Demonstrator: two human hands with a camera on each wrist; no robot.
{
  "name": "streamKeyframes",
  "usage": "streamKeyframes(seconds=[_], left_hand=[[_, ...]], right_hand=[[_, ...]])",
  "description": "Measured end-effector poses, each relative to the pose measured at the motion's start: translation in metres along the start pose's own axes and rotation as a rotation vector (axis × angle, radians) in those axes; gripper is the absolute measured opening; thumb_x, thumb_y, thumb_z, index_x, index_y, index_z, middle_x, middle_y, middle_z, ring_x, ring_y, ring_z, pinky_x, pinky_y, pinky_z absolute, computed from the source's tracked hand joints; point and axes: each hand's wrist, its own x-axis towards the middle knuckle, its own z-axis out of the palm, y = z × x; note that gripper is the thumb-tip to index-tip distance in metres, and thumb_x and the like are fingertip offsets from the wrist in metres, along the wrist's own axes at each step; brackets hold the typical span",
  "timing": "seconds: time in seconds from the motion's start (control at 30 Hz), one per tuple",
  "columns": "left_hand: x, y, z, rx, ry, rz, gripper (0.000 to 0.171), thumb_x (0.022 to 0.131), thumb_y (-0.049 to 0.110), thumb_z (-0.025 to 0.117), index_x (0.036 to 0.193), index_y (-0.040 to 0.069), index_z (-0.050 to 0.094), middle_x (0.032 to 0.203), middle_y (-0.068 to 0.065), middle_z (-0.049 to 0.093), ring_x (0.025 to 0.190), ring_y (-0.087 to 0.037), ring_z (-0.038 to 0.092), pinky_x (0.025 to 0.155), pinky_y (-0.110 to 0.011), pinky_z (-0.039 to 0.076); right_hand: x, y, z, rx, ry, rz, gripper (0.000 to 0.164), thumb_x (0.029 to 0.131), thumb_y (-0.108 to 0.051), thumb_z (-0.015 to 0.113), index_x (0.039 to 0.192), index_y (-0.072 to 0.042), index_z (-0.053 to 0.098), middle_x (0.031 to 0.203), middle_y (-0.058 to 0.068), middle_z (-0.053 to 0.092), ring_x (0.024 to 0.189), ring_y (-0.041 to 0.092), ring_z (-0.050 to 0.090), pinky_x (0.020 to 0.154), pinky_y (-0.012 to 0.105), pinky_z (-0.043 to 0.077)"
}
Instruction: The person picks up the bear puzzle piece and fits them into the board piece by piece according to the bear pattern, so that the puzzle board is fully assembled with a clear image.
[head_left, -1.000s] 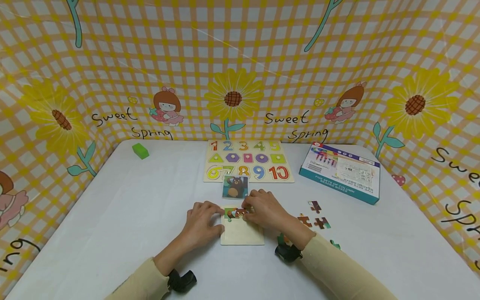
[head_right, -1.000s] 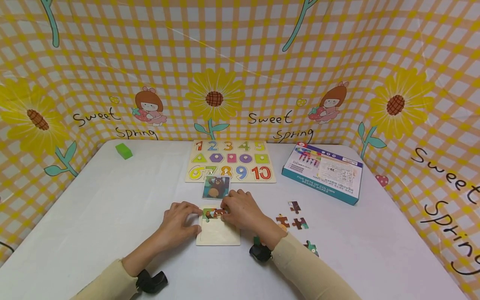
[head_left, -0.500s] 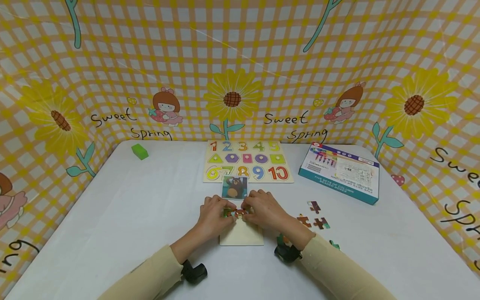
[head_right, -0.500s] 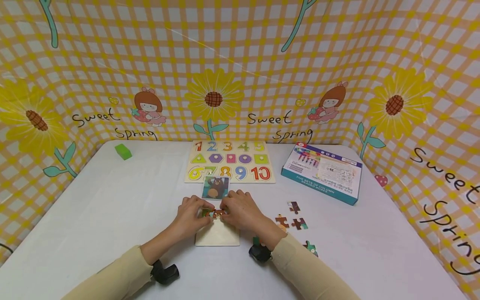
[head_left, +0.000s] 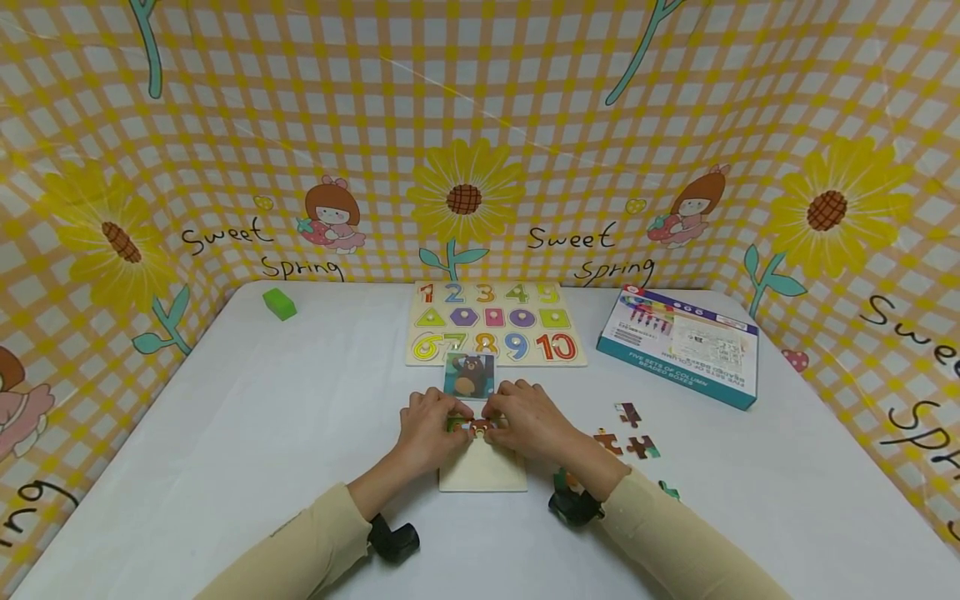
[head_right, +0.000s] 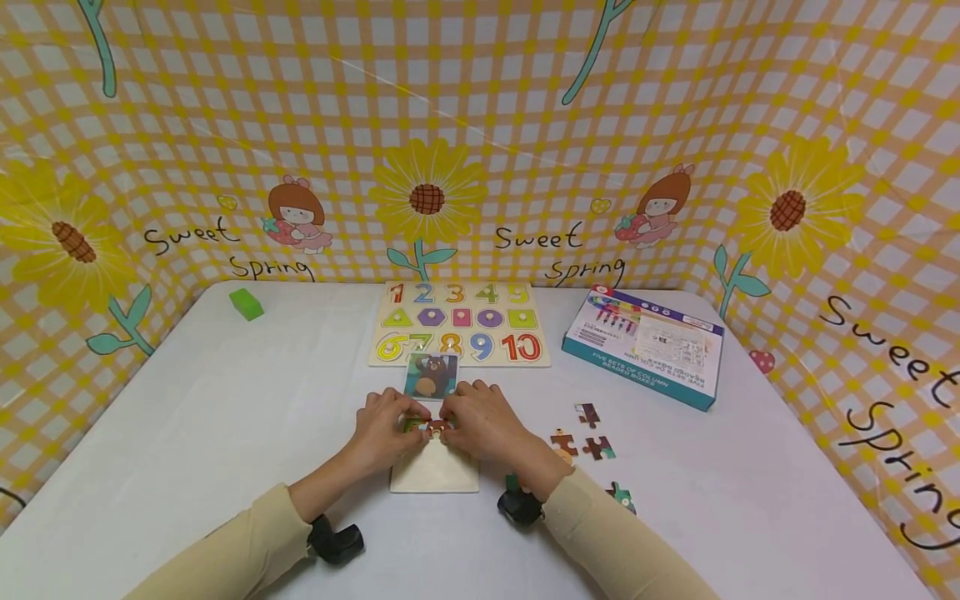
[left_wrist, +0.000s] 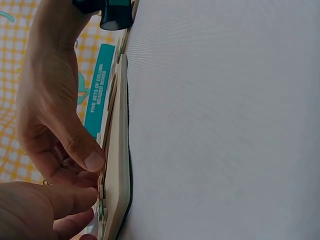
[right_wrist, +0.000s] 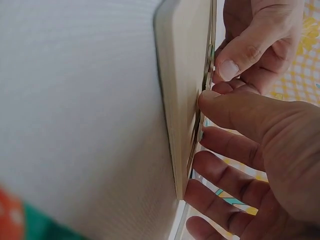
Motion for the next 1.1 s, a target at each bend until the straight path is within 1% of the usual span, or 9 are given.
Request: streamKeyframes(seconds=[0.17,0.53,0.83,1.1], left_hand=[[-0.0004,0.0008,0.0002,-0.006,0.010,0.007,0.016,0.076,0.016,0.071,0.091,0.014,0.070,0.097,-0.006,0.055,0.092,-0.023,0.039,0.077,-0.042,0.029],[-0.0013,0.0015,0.0010,-0.003,0.013,0.014,0.013,0.077,0.017,0.071,0.090,0.016,0.070,0.095,-0.004,0.054,0.092,-0.023,0.038,0.078,-0.043,0.028],[-0.0005,0.0012,0.0021,0.037,0.015,0.018,0.012,0.078,0.020,0.071,0.089,0.016,0.070,0.096,-0.004,0.053,0.091,-0.022,0.039,0.078,-0.043,0.029],[-0.0006,0.0013,0.0031,0.037,0.009,0.016,0.012,0.079,0.019,0.071,0.090,0.016,0.069,0.095,-0.004,0.053,0.091,-0.022,0.038,0.079,-0.043,0.029]], right_hand=[[-0.0004,0.0004,0.0002,0.000,0.007,-0.010,0.020,0.075,-0.029,0.078,0.091,-0.018,0.072,0.086,-0.004,0.056,0.084,0.016,0.046,0.078,0.036,0.036],[-0.0004,-0.0001,-0.0001,-0.002,0.006,-0.013,0.020,0.075,-0.030,0.078,0.090,-0.018,0.072,0.087,-0.003,0.057,0.086,0.017,0.047,0.080,0.038,0.038],[0.0000,-0.0001,-0.0001,0.003,0.003,-0.010,0.020,0.075,-0.029,0.078,0.091,-0.018,0.072,0.088,-0.002,0.058,0.086,0.017,0.047,0.080,0.037,0.037],[-0.0001,0.0001,-0.0003,0.014,-0.005,-0.004,0.020,0.075,-0.030,0.078,0.091,-0.018,0.072,0.088,-0.003,0.058,0.086,0.017,0.047,0.081,0.038,0.038]])
